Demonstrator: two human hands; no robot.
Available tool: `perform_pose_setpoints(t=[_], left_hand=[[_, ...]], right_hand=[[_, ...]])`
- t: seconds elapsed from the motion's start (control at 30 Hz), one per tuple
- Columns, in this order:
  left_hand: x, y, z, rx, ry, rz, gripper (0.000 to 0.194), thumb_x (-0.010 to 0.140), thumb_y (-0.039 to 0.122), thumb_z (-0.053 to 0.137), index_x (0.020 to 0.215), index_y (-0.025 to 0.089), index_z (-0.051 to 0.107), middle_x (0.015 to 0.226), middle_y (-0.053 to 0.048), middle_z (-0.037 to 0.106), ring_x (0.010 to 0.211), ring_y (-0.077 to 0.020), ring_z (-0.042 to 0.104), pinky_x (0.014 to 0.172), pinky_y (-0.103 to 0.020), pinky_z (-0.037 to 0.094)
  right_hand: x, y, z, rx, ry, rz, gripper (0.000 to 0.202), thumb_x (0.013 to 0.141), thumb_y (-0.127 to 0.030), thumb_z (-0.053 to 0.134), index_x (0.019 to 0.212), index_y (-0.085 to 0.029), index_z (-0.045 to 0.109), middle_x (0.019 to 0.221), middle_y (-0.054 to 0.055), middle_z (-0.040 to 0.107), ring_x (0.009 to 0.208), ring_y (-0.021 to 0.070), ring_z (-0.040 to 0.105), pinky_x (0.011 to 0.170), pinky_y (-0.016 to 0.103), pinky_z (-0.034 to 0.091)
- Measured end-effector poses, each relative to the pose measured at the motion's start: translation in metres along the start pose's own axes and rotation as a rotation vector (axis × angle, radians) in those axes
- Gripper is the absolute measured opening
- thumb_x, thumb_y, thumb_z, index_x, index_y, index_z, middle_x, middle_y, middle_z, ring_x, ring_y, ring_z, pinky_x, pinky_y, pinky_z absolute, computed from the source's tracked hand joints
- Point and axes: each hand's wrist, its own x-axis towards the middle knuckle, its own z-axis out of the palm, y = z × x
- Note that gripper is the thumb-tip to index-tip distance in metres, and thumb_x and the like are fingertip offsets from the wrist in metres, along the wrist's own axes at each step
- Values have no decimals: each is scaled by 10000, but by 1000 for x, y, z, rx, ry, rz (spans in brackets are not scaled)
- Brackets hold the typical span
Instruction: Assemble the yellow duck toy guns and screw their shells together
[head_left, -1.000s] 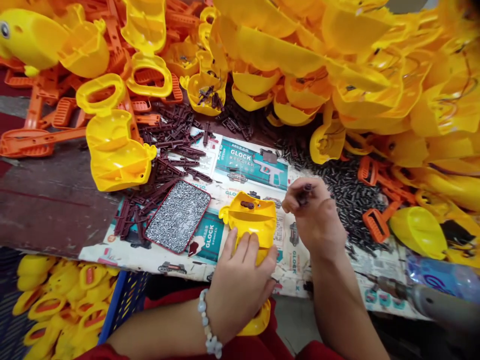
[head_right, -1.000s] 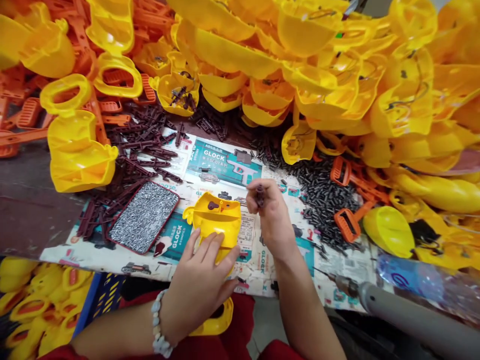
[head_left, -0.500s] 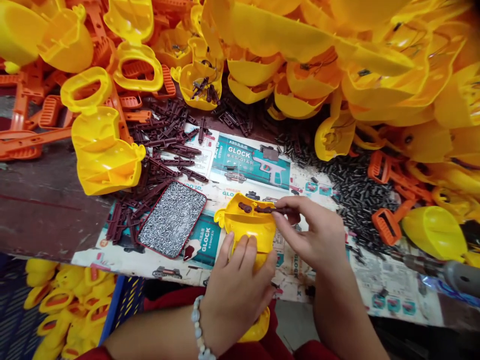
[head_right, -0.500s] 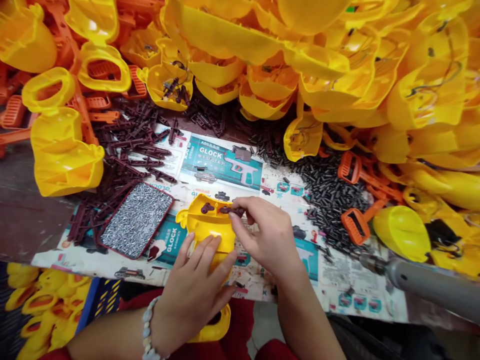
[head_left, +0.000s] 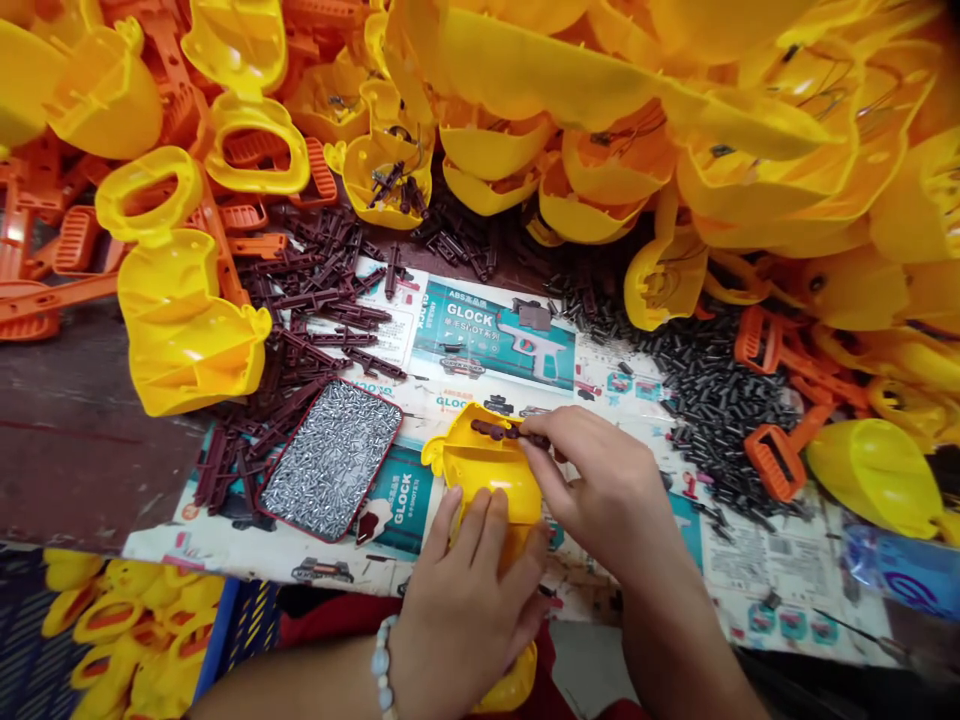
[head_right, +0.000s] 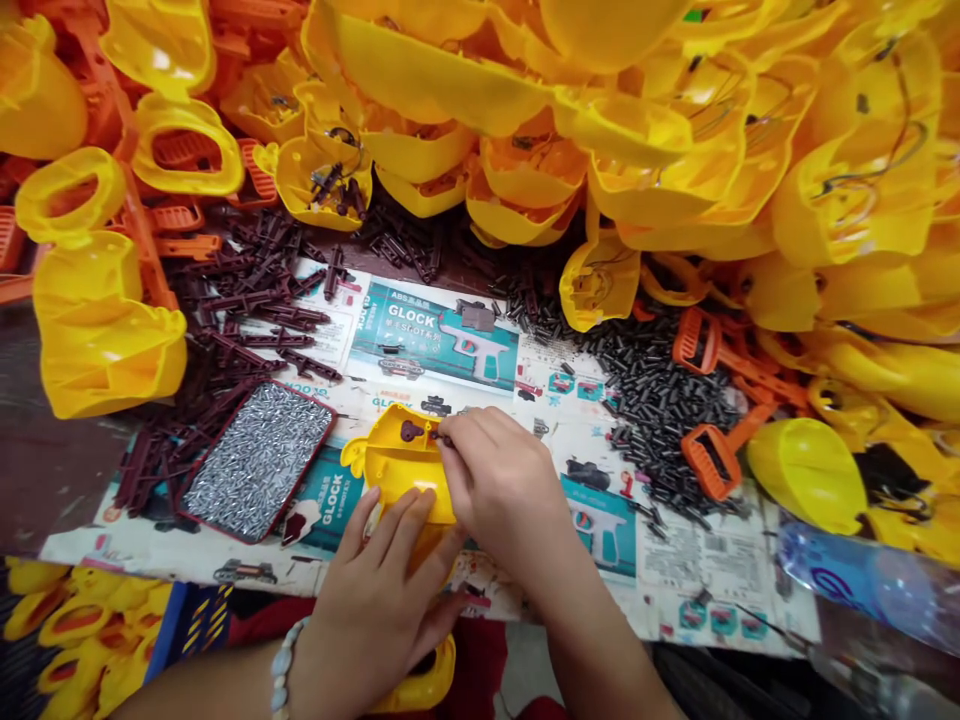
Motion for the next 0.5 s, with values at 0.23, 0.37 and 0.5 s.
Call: perform_pose_setpoints(t=[0.23, 0.37, 0.5], left_hand=[[2, -1, -3, 21, 9, 5, 409, 826, 446, 569, 1190, 261, 553, 1124, -92, 620, 1112, -242, 531, 1059, -432, 259], [2, -1, -3, 12, -13, -4, 423, 828, 480, 567, 1195, 272, 543, 1147, -100, 609, 1130, -252, 525, 1042, -465, 297], [-1, 1, -3, -48, -30, -11, 439, 836, 465, 565, 1218, 251, 522, 1167, -129, 597, 1141, -266, 527, 1025, -508, 334]], right_hand=[[-4, 11, 4, 150, 32, 27, 51, 912, -150, 469, 906, -164, 519, 776, 8, 533, 693, 140, 509, 627, 246, 404], [-8, 14, -2, 252, 15, 150, 187, 890, -300, 521, 1029, -179, 486, 859, 27, 527, 694, 144, 510, 587, 239, 407], [-9, 12, -8, 375, -289, 359, 405, 880, -350, 474, 1261, -242, 389, 879, -2, 565, 654, 132, 550, 570, 224, 429]])
